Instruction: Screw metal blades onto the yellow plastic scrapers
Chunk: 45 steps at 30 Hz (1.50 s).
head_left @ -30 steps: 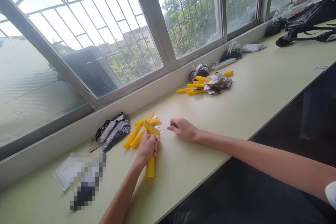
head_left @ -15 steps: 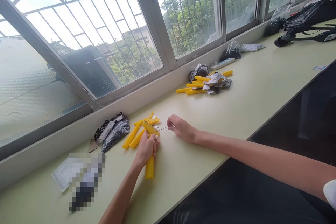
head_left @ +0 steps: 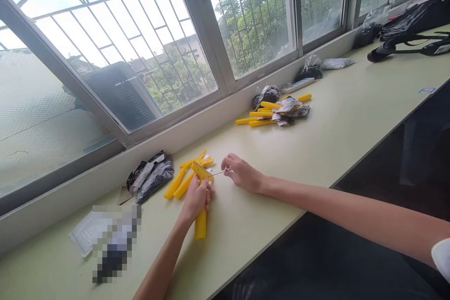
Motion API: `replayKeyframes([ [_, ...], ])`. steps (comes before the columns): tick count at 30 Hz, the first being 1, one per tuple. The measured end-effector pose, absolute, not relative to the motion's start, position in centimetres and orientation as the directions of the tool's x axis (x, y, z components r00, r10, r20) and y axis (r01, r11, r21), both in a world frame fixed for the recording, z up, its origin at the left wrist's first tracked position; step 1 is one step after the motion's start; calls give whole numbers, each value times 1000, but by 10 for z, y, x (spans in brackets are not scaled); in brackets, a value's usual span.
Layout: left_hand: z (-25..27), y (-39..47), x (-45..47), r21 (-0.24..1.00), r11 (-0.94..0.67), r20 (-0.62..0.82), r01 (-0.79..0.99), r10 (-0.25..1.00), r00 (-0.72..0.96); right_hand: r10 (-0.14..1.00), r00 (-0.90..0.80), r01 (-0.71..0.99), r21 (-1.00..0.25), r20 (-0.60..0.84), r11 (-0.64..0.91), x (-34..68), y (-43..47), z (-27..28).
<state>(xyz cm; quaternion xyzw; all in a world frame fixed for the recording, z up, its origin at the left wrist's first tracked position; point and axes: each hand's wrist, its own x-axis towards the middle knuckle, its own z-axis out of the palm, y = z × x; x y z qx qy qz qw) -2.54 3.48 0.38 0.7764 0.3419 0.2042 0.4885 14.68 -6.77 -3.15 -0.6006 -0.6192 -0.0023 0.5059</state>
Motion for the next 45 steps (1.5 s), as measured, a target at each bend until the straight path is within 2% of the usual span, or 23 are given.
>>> replayKeyframes([
  [6, 2, 35, -25, 910, -267, -20, 316, 734, 679, 824, 283, 825, -562, 492, 52, 143, -67, -29],
  [9, 3, 35, -25, 910, -273, -17, 313, 729, 684, 794, 247, 831, -543, 555, 122, 143, -68, -28],
  [14, 4, 33, -25, 913, -270, -15, 307, 728, 686, 752, 263, 776, -595, 604, 207, 144, -69, -29],
  [17, 4, 33, -25, 910, -268, -23, 316, 729, 684, 776, 313, 790, -603, 548, 107, 142, -69, -28],
  [19, 4, 33, -24, 909, -262, -33, 325, 730, 682, 819, 316, 826, -564, 478, 10, 140, -70, -26],
  [21, 5, 33, -24, 905, -262, -40, 336, 733, 679, 843, 285, 856, -517, 456, -10, 140, -71, -25],
  [26, 5, 32, -24, 903, -282, -22, 325, 724, 689, 776, 196, 839, -513, 599, 184, 145, -70, -29],
  [29, 4, 32, -25, 912, -272, -17, 307, 721, 692, 752, 209, 818, -533, 625, 216, 148, -68, -32],
  [32, 4, 33, -25, 911, -266, -22, 314, 730, 683, 790, 252, 828, -548, 559, 124, 145, -70, -30],
  [36, 3, 33, -24, 915, -257, -23, 311, 737, 675, 845, 266, 908, -416, 465, -57, 135, -76, -21],
  [40, 1, 34, -24, 915, -253, -25, 315, 743, 669, 855, 192, 936, -350, 481, -13, 132, -79, -18],
  [43, 2, 40, -27, 895, -278, -14, 349, 765, 644, 839, 221, 922, -387, 497, -13, 140, -78, -19],
  [45, 3, 45, -30, 856, -349, 56, 381, 795, 604, 811, 281, 900, -434, 512, -38, 148, -77, -19],
])
